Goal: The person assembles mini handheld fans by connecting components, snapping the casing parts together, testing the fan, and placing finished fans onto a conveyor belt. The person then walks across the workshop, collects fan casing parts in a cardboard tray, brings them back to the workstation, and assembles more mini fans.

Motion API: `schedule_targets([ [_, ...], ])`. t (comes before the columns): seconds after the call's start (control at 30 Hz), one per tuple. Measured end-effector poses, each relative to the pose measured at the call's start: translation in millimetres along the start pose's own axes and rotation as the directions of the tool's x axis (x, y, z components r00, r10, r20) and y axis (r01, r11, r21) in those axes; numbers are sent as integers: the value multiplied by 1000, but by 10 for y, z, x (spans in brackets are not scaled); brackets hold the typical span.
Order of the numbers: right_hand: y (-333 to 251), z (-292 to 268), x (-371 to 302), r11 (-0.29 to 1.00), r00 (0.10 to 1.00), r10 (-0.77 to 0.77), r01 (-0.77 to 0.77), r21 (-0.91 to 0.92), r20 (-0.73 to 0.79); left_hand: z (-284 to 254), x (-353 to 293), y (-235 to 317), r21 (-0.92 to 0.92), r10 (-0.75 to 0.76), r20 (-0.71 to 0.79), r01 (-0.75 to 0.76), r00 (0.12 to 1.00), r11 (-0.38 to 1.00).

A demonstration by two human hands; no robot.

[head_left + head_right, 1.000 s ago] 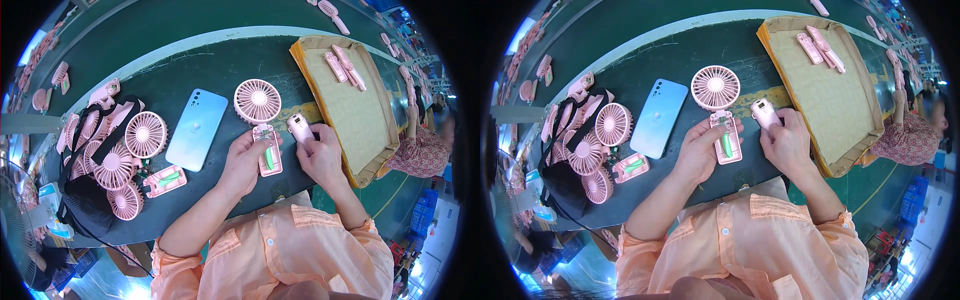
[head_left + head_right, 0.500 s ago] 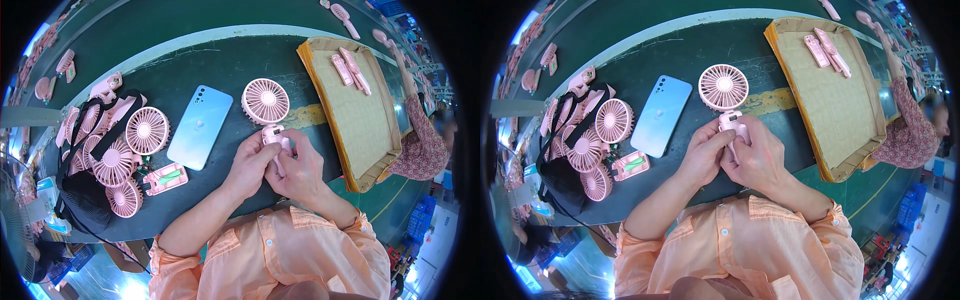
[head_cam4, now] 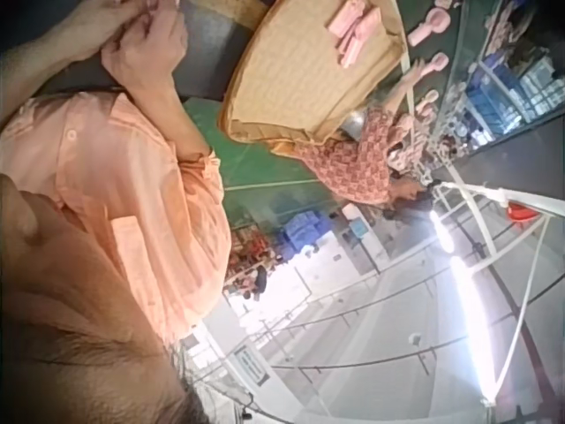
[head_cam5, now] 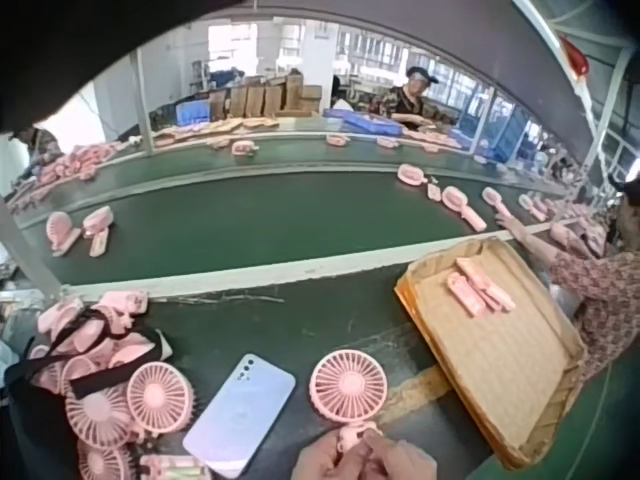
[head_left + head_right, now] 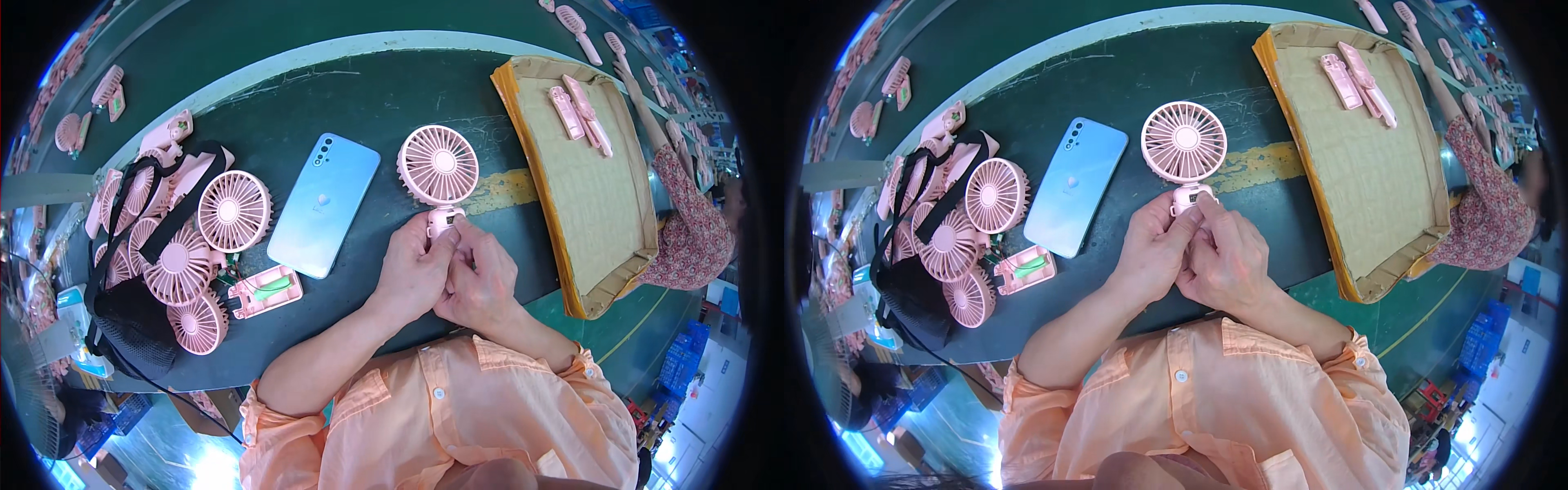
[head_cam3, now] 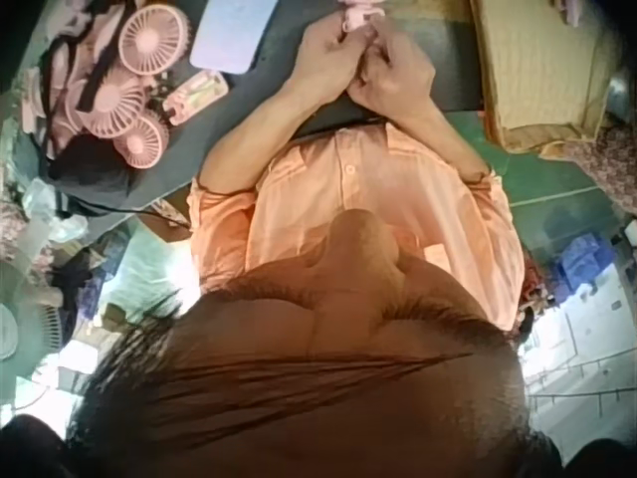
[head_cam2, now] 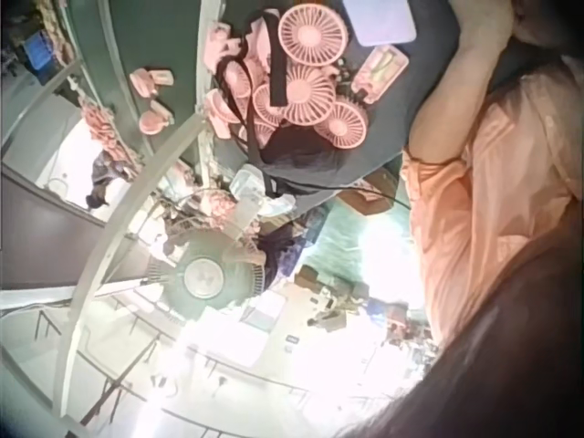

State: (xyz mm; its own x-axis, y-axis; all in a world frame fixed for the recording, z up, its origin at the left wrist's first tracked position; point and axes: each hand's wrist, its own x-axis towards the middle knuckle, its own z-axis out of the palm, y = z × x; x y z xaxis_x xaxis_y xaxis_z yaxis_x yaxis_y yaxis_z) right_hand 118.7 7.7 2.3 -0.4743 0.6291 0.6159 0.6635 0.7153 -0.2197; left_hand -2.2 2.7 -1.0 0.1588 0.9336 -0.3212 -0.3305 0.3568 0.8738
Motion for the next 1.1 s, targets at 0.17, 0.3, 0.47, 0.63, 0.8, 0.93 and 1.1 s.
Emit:
schedule_targets([
  [0.17, 20, -203, 109, 995, 999, 20, -16, 99, -35, 26, -20, -19, -20, 27, 20, -26, 999, 999],
  [0.3, 231, -483, 271, 843, 952, 254, -306, 443, 174, 52, -29, 34, -346, 161, 157, -98, 974, 933],
  [0.47, 312, -554, 164, 97, 671, 385, -712, 695, 634, 123, -101, 25, -320, 199, 299, -99, 933, 942],
  [0.63, 352, -536, 188, 4, 675, 394, -680, 733, 624, 95, -65, 80, -283, 192, 332, -96, 924, 954],
  [0.8, 343, -490, 191, -26, 649, 403, -698, 716, 646, 78, -82, 58, -279, 199, 309, -112, 930, 954],
  [0.93, 320, -498, 281, -20, 646, 387, -708, 706, 658, 80, -103, 126, -297, 229, 283, -142, 932, 944],
  [1.1, 328, -412, 349, -31, 642, 370, -714, 700, 672, 17, -68, 159, -287, 237, 253, -161, 938, 944],
])
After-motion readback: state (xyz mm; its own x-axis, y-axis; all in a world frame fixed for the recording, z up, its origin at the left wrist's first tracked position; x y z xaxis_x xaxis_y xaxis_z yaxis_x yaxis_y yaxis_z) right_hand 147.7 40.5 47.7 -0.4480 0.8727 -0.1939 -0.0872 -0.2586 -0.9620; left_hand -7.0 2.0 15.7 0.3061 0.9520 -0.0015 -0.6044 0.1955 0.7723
